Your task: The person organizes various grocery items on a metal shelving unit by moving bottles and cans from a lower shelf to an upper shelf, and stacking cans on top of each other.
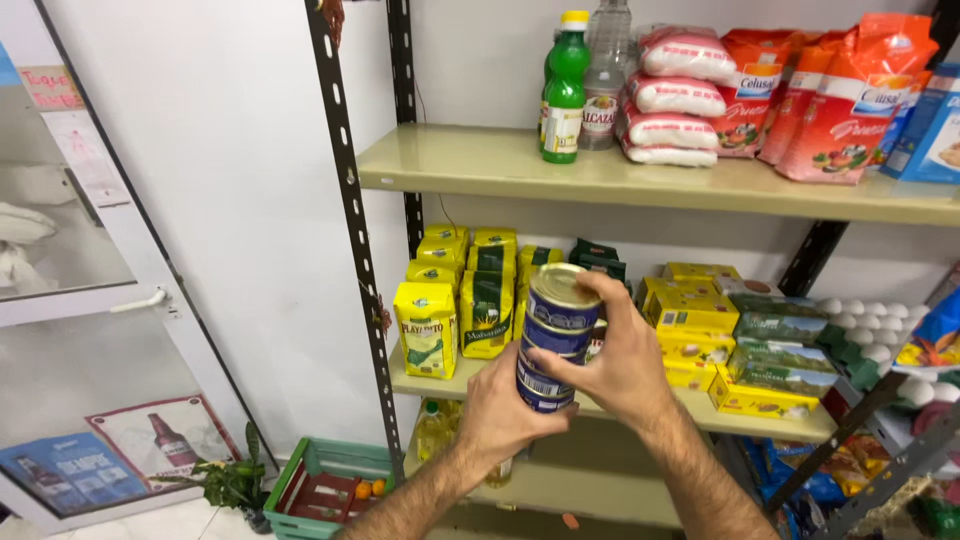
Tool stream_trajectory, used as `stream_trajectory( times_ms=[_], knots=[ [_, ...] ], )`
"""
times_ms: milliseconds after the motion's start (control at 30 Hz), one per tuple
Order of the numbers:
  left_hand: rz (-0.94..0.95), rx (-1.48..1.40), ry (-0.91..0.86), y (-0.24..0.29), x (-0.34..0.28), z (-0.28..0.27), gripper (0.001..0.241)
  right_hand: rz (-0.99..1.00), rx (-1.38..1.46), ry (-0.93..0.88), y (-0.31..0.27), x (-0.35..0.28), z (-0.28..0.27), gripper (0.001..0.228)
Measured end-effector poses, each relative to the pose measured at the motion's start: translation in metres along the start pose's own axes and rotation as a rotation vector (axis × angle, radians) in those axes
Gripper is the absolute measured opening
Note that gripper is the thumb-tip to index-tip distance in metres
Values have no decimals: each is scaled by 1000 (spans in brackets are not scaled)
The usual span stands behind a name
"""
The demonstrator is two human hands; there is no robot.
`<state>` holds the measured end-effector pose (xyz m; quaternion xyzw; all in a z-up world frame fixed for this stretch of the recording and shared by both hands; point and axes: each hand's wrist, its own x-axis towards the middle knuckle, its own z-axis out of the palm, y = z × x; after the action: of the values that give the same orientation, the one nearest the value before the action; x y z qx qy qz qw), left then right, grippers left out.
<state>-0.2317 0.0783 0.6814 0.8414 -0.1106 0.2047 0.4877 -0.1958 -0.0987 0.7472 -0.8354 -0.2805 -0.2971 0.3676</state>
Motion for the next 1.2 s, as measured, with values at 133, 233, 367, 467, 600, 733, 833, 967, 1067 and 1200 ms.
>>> stream_trajectory(
  times_ms=[133,233,367,467,600,733,833,967,1067,1200],
  knots=[
    [-26,71,-57,28,40,-24,84,-76,24,47,-8,54,-15,112],
    [96,71,66,32,76,-37,108,-11,133,134,-32,93,-27,110],
    [135,-41,-7,66,115,-75,95,-80,207,168,-48,138,-31,109],
    [138,90,-17,73,156,-95,102,-161,224,211,-47,179,-29,108],
    [173,62,-5,83,209,-115,101,-190,235,243,-44,233,-28,113],
    [166,153,-16,77,252,-125,104,-142,211,245,-41,268,-16,113],
    [159,194,-14,71,274,-130,104,-117,168,238,-35,288,-4,113],
    [161,222,-28,49,306,-128,105,-51,127,213,-22,306,8,116],
    [154,234,-39,42,324,-128,103,-15,34,187,-10,319,18,114],
    [67,231,-121,36,336,-129,105,-56,-169,177,5,327,33,112]
  ],
)
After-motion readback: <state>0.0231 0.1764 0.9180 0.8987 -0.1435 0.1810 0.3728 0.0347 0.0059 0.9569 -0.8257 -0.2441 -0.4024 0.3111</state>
